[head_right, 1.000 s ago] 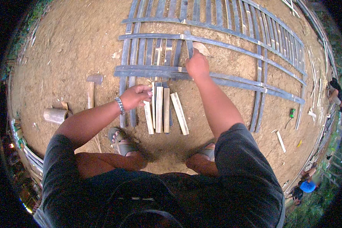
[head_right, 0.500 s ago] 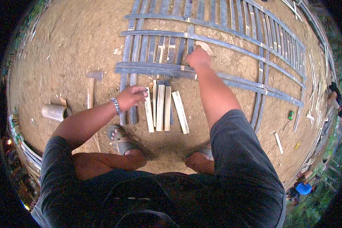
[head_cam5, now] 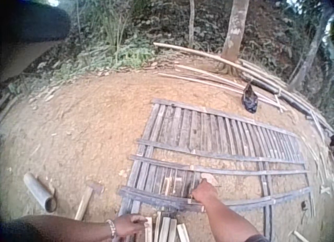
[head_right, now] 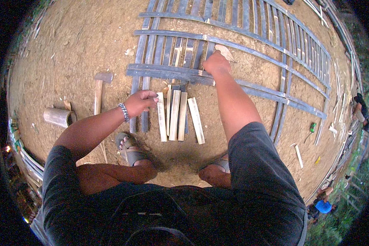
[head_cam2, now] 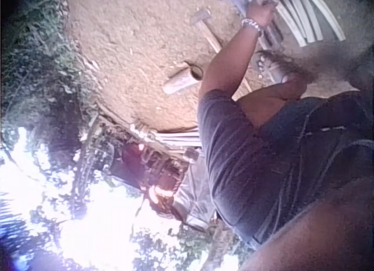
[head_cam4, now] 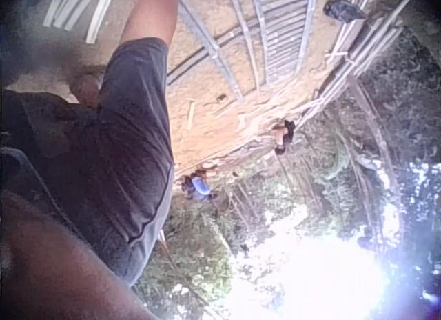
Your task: The person assembles a bamboo structure by inserting small bamboo slats into the gaps of a larger bamboo frame. They pick up slats from a pile on the ground and place them into the frame one by one, adjusting their position to fit.
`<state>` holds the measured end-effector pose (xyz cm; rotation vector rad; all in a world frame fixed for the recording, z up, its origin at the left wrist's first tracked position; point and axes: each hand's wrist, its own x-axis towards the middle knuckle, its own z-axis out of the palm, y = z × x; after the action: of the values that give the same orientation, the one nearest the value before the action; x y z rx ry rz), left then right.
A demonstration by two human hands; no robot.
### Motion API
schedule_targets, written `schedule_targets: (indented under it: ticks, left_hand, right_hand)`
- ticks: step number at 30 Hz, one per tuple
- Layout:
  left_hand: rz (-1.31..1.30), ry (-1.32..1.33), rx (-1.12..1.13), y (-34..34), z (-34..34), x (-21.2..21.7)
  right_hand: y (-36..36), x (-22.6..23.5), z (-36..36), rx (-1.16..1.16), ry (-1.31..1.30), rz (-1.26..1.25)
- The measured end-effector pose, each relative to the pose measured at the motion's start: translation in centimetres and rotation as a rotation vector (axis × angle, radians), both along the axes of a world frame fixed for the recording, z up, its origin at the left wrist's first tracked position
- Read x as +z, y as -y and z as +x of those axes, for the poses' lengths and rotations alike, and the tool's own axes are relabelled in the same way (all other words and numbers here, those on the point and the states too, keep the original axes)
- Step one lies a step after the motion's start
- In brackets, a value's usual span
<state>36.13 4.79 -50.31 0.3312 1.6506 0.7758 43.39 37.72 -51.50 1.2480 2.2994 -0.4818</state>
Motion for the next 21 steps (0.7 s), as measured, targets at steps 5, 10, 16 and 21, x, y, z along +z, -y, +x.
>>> schedule_targets:
  ticks: [5, 10, 16, 21]
  left_hand:
    - [-0.008, -0.022, -0.001, 0.5, -0.4, -0.4]
    - [0.01, -0.044, -0.017, 0.5, -0.4, -0.7]
    - [0.013, -0.074, -0.035, 0.4, -0.4, -0.7]
    - [0.043, -0.107, -0.043, 0.1, -0.7, -0.7]
  right_hand:
    - [1.1, 0.9, 0.5, 0.031, 0.033, -0.015]
    - [0.9, 1.2, 0.8, 0.028, -0.011, -0.026]
    - [2.4, 1.5, 2.5, 0.007, -0.26, 0.103]
    - [8.6, 1.3, 12.3, 0.521, -0.184, -0.133]
